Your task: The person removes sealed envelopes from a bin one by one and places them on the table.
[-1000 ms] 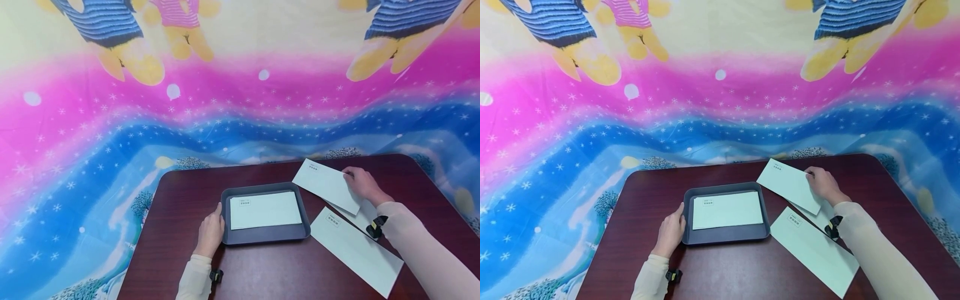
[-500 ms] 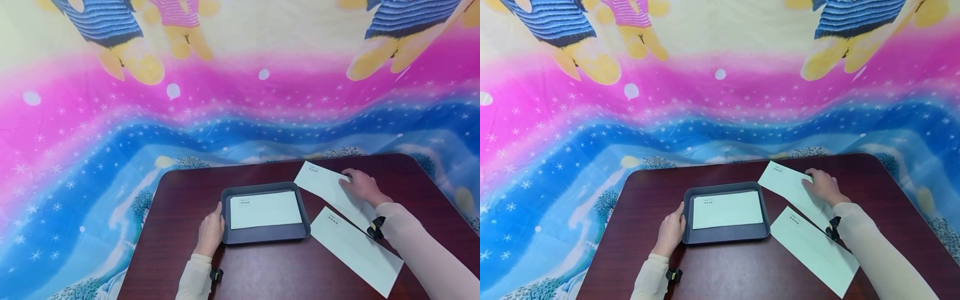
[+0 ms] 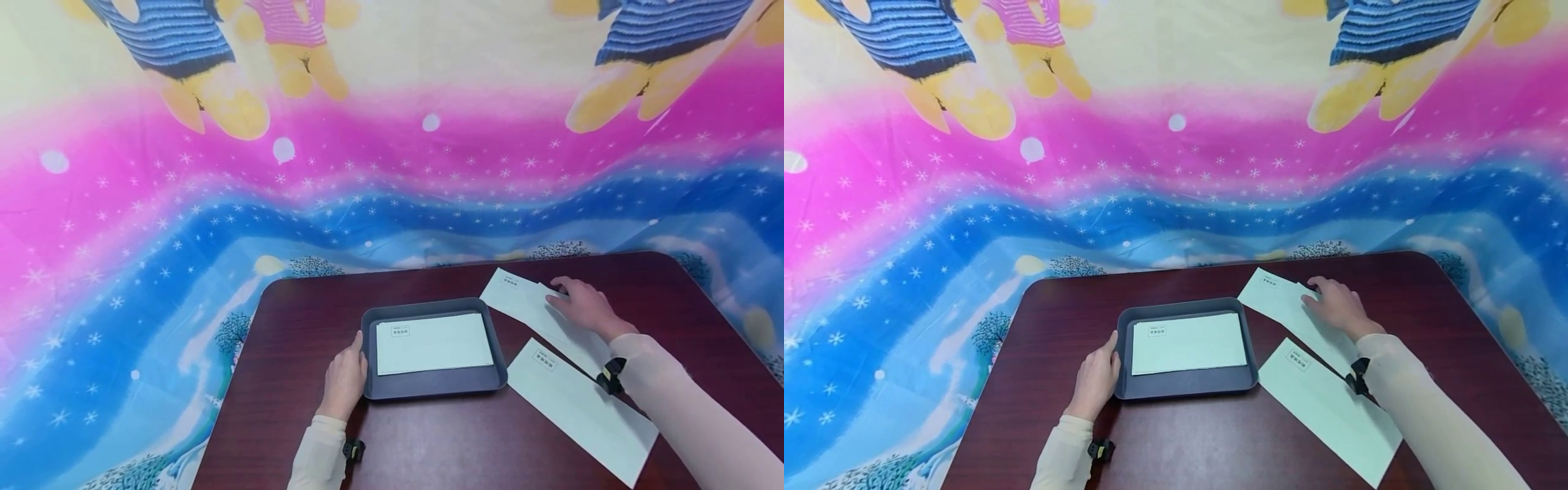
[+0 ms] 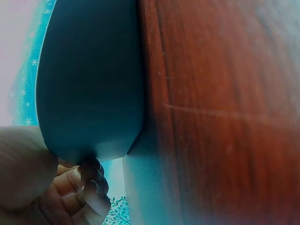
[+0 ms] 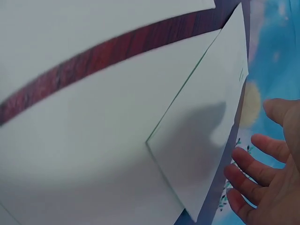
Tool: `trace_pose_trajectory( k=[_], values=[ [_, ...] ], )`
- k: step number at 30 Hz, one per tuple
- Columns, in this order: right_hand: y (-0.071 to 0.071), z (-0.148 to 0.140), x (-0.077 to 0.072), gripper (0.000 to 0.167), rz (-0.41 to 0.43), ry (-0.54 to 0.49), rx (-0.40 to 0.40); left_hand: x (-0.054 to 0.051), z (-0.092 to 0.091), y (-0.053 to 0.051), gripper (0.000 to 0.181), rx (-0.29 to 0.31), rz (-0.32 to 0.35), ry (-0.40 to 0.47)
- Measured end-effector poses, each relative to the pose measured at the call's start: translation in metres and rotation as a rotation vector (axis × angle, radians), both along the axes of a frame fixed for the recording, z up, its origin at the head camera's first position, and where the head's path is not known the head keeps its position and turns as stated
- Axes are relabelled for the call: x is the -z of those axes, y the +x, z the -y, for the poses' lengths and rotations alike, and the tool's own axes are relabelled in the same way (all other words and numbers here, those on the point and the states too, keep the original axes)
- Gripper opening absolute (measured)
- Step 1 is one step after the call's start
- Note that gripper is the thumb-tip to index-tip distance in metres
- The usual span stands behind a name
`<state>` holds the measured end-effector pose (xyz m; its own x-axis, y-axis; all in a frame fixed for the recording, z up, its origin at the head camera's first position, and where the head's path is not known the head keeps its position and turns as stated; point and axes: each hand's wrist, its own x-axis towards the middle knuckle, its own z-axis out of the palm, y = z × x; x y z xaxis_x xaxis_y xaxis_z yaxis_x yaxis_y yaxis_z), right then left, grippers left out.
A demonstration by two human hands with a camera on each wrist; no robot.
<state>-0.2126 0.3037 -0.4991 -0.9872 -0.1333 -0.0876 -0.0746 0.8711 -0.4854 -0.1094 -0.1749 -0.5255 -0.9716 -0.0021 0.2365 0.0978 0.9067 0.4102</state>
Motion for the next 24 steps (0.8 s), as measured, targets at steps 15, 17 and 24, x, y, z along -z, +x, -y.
trace_pose_trajectory(
  k=[15,17,24],
  values=[
    [0.009,0.049,-0.019,0.052,-0.136,0.008,-0.102,0.000,-0.001,0.000,0.046,-0.009,0.006,0.003],
    [0.010,0.058,-0.022,0.051,-0.139,0.008,-0.118,0.000,-0.001,0.000,0.046,-0.012,0.009,0.005],
    [0.017,0.094,-0.034,0.049,-0.173,0.012,-0.191,0.000,0.000,0.001,0.046,-0.013,0.011,0.017]
  ],
)
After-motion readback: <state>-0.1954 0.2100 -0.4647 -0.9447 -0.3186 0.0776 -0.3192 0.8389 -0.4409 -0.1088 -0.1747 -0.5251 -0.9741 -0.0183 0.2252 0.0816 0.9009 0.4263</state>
